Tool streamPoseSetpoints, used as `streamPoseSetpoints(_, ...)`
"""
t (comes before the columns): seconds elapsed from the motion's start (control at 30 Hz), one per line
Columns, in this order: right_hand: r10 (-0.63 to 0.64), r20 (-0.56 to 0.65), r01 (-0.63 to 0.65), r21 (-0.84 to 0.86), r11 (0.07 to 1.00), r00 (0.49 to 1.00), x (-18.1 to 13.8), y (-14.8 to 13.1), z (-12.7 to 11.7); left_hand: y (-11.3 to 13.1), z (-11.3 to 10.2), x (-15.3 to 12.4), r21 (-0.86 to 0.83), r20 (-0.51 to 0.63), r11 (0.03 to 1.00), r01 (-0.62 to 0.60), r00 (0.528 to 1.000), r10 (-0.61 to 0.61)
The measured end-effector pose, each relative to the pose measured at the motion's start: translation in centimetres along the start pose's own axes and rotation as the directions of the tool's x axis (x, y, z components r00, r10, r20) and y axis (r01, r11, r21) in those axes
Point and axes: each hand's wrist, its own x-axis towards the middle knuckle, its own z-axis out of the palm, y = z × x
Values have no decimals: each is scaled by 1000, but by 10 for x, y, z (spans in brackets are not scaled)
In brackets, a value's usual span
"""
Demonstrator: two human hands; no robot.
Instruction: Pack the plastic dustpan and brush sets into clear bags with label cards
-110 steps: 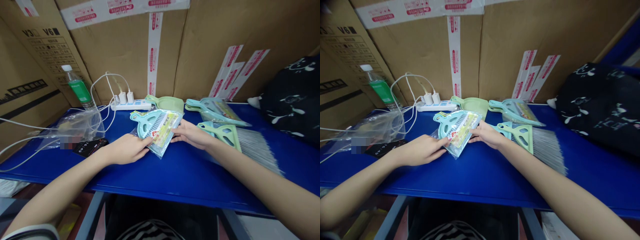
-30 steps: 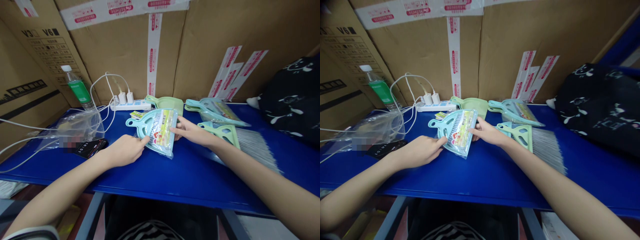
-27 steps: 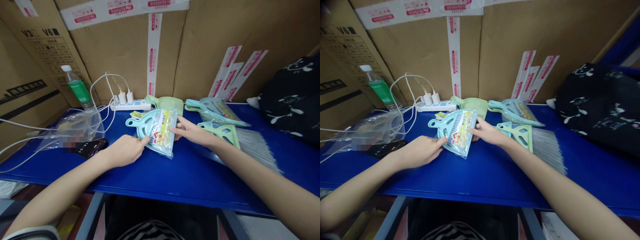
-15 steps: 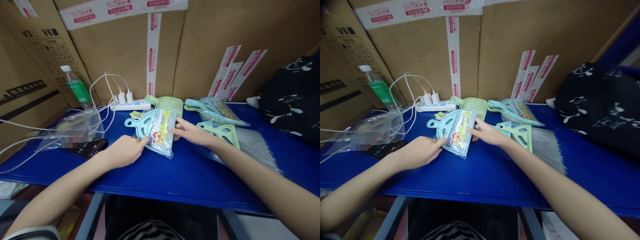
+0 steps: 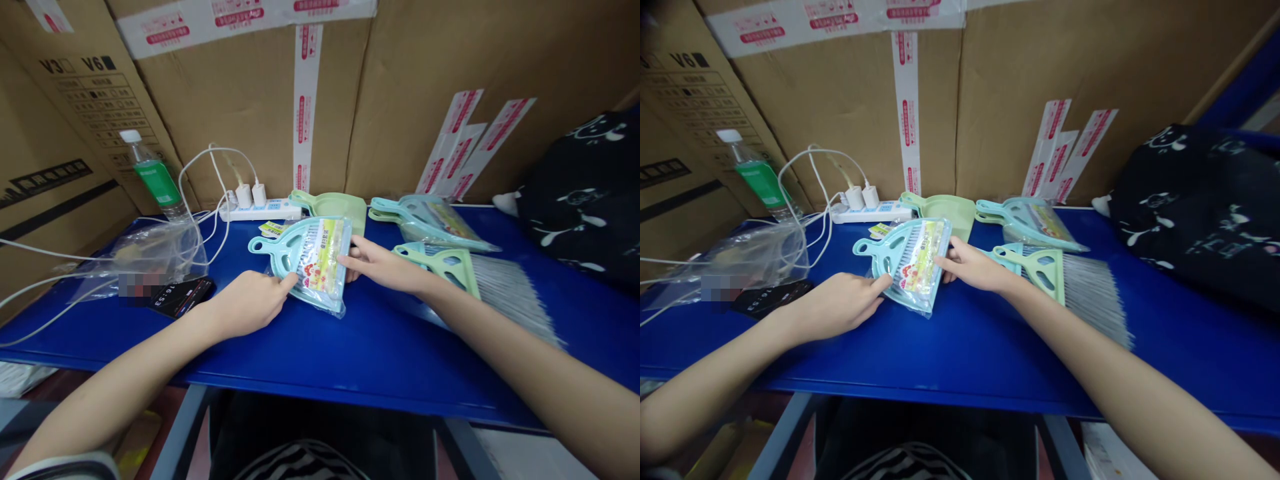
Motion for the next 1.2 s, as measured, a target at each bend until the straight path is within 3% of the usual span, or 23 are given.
streamPoseSetpoints(0.63, -12, 8, 12, -74, 997, 1000, -2, -5, 0, 0, -1, -2, 19, -18, 1000, 7, 1000, -6)
streamPoseSetpoints(0.87, -72, 37, 75, -74, 994, 997, -2, -3, -2, 0, -3, -2, 11, -6, 1000, 6, 1000, -6)
streamPoseSetpoints(1.2, -23, 18, 24, -76, 997, 1000, -3, -5, 0, 2, -3, -2, 15, 19, 1000, 15, 1000, -15)
